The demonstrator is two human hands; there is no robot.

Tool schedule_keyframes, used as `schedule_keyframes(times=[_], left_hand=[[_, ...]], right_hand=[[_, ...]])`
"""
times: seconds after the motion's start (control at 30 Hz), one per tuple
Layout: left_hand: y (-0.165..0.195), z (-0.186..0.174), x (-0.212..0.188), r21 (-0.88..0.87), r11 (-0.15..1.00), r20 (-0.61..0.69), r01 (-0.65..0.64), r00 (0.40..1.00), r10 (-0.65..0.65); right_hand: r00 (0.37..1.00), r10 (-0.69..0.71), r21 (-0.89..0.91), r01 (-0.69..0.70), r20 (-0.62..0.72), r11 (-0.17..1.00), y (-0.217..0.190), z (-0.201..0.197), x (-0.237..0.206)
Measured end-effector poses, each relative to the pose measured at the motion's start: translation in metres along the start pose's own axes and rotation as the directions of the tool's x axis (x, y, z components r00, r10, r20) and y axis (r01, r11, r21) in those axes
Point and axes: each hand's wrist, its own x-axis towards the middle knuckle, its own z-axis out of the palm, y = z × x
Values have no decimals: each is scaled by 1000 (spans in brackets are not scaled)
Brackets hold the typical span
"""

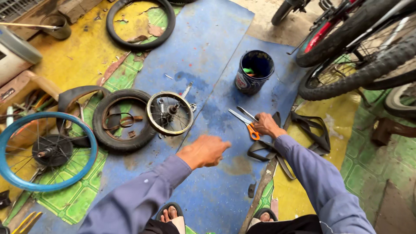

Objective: The person is repairing a bicycle wheel by cutting and removing a rubber strip from the rim using scissors. They then place the wheel aside and handle a bicycle tire, inspecting it and placing it on a rack.

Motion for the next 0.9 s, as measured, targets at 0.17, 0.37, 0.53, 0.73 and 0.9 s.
schedule_keyframes(times=[0.17, 0.37, 0.53, 0.73, 0.9], left_hand=[[-52, 58, 2, 130, 974, 249, 186, 945, -213], [-85, 68, -4, 85, 965, 38, 247, 967, -250], [-71, 55, -13, 91, 954, 77, 287, 953, -294], [-64, 54, -24, 93, 957, 101, 275, 954, -283], [-84, 55, -34, 116, 935, 118, 335, 930, -348]], right_hand=[[969, 122, 314, -187, 213, 931, -17, 21, 0], [888, -29, 468, -214, 459, 858, -44, 51, -15], [848, 68, 553, -401, 525, 730, -71, 71, -32], [921, -36, 726, -282, 388, 627, -102, 72, -7], [985, 69, 590, -150, 157, 794, -112, 48, 11]])
